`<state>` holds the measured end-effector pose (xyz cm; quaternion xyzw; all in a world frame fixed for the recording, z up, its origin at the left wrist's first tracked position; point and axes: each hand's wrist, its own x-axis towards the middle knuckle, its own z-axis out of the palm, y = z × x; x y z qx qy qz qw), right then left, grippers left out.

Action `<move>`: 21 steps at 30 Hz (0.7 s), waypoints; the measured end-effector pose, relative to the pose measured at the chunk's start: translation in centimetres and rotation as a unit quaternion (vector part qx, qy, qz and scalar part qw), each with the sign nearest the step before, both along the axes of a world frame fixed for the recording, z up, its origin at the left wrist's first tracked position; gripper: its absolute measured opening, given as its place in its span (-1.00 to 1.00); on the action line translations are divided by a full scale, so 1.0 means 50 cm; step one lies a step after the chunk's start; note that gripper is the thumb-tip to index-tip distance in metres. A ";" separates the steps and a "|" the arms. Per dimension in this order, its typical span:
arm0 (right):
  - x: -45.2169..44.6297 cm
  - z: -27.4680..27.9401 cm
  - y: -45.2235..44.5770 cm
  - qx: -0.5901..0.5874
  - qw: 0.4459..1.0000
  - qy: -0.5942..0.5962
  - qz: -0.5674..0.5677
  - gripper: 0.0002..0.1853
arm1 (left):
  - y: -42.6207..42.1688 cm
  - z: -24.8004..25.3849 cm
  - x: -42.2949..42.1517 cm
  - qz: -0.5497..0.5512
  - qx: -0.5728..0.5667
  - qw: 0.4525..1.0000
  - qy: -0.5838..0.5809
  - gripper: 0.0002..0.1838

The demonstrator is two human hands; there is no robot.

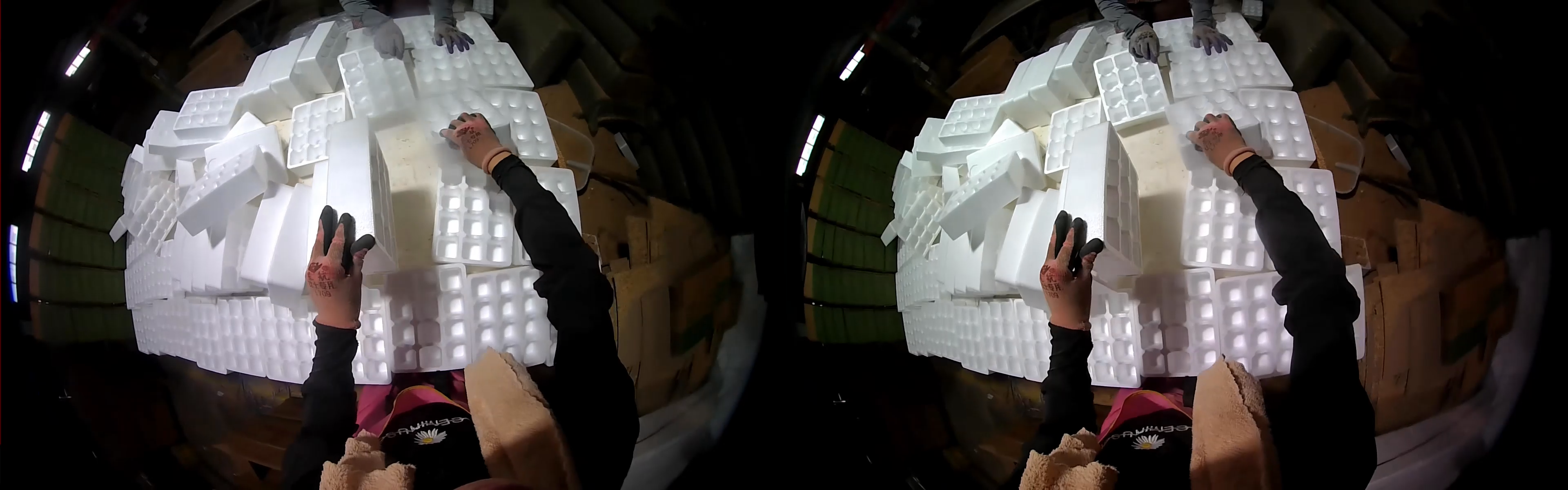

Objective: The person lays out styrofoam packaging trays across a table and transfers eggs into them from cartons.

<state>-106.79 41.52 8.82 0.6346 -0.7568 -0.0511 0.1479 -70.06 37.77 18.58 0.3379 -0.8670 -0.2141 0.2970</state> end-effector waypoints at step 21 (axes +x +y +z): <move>0.362 0.098 0.216 -0.319 0.719 -0.612 -0.077 -0.39 | -0.073 -0.091 0.014 0.067 -0.137 0.935 -0.321 -0.28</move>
